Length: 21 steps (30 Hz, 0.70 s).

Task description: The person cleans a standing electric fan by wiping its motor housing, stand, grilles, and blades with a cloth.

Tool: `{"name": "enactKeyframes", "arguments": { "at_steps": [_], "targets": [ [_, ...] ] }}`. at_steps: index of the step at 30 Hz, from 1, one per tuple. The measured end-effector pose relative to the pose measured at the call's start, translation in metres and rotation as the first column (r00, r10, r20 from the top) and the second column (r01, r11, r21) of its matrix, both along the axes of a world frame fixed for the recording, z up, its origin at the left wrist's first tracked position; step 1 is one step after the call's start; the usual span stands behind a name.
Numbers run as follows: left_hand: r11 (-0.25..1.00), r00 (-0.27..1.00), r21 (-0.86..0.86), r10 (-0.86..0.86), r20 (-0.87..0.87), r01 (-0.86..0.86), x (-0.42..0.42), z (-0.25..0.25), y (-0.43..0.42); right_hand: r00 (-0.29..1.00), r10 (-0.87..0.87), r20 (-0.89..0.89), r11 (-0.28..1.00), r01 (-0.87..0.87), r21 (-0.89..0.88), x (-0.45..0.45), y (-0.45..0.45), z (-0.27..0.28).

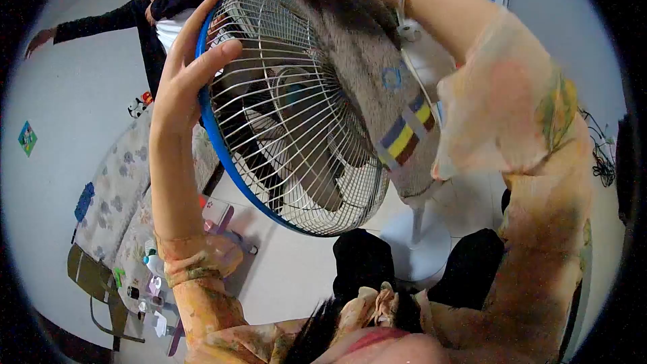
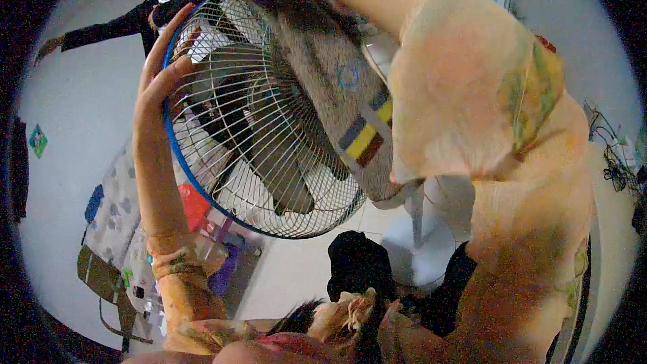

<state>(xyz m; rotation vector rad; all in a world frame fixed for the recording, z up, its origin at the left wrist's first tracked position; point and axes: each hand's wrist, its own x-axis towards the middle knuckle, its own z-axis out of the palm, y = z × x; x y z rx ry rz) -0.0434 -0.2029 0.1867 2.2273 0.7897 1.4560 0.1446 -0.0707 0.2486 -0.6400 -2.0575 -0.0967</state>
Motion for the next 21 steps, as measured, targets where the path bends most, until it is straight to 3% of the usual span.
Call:
{"name": "enactKeyframes", "arguments": {
  "at_steps": [1,5,8,12,13,14,16,18,19,21],
  "targets": [
    [1.000,1.000,-0.004,0.004,-0.007,-0.004,0.000,0.001,0.000,0.993,-0.114,-0.010,0.991,0.114,0.067,-0.015,0.005,-0.015],
    [0.999,0.999,-0.012,0.038,-0.019,-0.038,-0.005,0.001,-0.002,0.964,-0.265,-0.035,0.937,0.266,0.227,0.003,-0.020,-0.064],
    [0.999,0.998,0.005,0.043,-0.047,-0.043,-0.012,0.002,0.003,0.947,-0.253,0.200,0.963,0.227,0.144,0.035,-0.048,-0.080],
    [0.999,0.999,0.050,0.015,-0.044,-0.013,-0.011,0.001,0.007,0.918,-0.258,0.301,0.965,0.228,0.133,0.056,-0.054,-0.065],
    [0.999,0.999,0.043,0.018,-0.029,-0.016,-0.009,0.000,0.008,0.941,-0.269,0.206,0.962,0.252,0.102,0.058,-0.058,-0.058],
    [0.999,1.000,0.037,0.021,-0.016,-0.021,-0.007,0.000,0.009,0.982,-0.094,0.161,0.994,0.101,-0.036,0.067,-0.068,-0.048],
    [0.997,0.998,0.052,0.064,0.026,-0.065,0.000,-0.002,0.007,0.998,0.056,0.023,0.997,-0.055,-0.051,0.064,-0.076,-0.028],
    [0.999,0.999,0.011,0.043,-0.008,-0.043,-0.002,0.002,0.005,0.991,0.116,-0.059,0.977,-0.103,0.189,0.047,-0.038,-0.014],
    [1.000,0.999,-0.010,0.030,-0.025,-0.030,-0.003,0.004,0.006,0.995,0.068,-0.071,0.951,-0.043,0.307,0.035,-0.016,-0.014],
    [1.000,1.000,-0.028,0.005,-0.005,-0.005,-0.001,0.002,0.005,0.988,0.122,0.091,0.988,-0.129,0.085,0.025,-0.034,-0.031]
  ]
}}
